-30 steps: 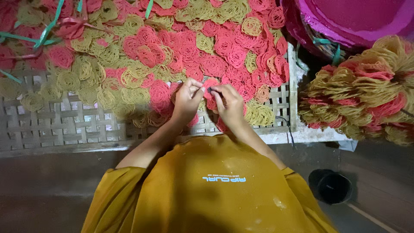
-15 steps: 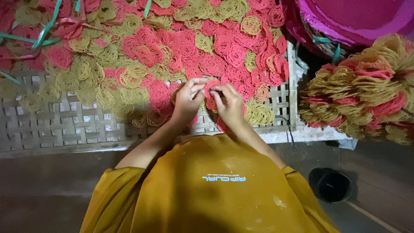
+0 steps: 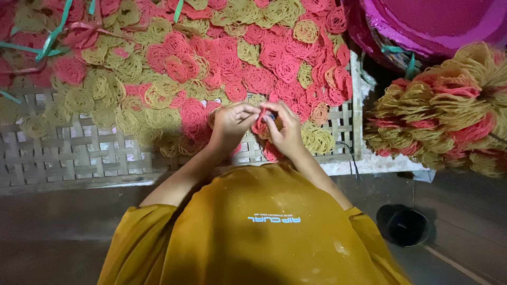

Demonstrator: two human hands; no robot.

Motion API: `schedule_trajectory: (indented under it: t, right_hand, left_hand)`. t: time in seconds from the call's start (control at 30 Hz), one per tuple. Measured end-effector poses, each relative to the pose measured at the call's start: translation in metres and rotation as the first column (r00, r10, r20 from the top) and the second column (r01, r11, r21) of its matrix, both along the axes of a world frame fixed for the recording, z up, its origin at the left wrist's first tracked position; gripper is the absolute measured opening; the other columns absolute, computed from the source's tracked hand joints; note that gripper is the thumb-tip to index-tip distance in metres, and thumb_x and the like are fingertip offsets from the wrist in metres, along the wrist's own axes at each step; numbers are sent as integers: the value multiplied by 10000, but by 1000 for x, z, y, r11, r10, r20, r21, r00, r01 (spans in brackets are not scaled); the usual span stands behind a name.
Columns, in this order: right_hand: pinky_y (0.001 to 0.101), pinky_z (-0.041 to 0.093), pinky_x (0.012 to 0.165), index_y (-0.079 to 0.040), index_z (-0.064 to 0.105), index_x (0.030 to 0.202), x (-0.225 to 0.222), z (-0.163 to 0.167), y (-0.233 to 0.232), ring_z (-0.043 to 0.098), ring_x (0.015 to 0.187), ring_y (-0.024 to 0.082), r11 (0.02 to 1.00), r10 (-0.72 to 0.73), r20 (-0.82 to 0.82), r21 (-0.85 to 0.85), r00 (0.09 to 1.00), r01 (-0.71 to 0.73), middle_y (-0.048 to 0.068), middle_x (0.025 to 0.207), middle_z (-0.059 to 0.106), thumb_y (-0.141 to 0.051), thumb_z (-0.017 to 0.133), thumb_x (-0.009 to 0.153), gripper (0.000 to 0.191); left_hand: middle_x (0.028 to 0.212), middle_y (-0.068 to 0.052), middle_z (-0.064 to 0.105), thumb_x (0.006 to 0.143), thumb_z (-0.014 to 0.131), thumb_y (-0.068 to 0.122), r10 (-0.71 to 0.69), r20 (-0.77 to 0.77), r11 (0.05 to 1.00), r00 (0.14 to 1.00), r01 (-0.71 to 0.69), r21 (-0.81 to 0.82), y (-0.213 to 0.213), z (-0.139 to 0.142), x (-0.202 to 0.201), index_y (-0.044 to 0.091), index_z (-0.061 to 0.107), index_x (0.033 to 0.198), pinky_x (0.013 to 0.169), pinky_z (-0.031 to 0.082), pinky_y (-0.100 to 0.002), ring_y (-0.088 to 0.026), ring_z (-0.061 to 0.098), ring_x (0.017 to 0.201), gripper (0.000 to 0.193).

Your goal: The person repeatedly picks up small pink and yellow yarn coils from a woven tray, stacks them into a bundle, and secures the bundle with a dark rubber band. The person then places the tied bundle aside and repeats the process with new coils.

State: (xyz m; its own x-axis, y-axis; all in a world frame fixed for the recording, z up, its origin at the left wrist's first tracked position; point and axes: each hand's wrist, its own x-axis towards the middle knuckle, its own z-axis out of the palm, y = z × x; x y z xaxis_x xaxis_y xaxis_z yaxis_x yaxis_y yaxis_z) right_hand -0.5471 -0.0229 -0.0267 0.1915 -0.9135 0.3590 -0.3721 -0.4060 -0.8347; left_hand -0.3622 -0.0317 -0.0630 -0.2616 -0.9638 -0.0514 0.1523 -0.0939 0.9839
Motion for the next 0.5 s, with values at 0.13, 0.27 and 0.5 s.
schedule_trajectory:
  t: [0.13, 0.27, 0.5]
  right_hand:
    - [327, 562, 842, -15, 633, 1193, -7, -4, 4, 695, 934, 234, 993, 20, -6, -114, 1000, -20, 138, 1083, 703, 51, 703, 897, 312]
    - [313, 556, 797, -19, 642, 1153, -11, -9, 8, 697, 900, 221, 995, 34, -15, -91, 999, -35, 132, 1045, 713, 44, 723, 889, 284]
    - [415, 505, 949, -60, 680, 1031, -35, -2, 6, 698, 1052, 283, 987, 23, -234, -147, 972, -59, 85, 1040, 712, 30, 723, 888, 174]
  left_hand:
    - [1088, -79, 693, 935, 700, -28, 41, 208, 972, 977, 9, -233, 2, 24, -2, -25, 696, 999, 847, 630, -269, -142, 733, 960, 64]
    - [1051, -96, 684, 871, 747, -8, 57, 343, 913, 938, 90, -398, 2, 49, 1, 12, 671, 962, 788, 620, -272, -160, 725, 888, 121]
    - [1061, -85, 681, 870, 707, -17, 168, 479, 902, 861, 61, -427, -2, 81, 6, 34, 627, 946, 731, 601, -271, -145, 711, 856, 121]
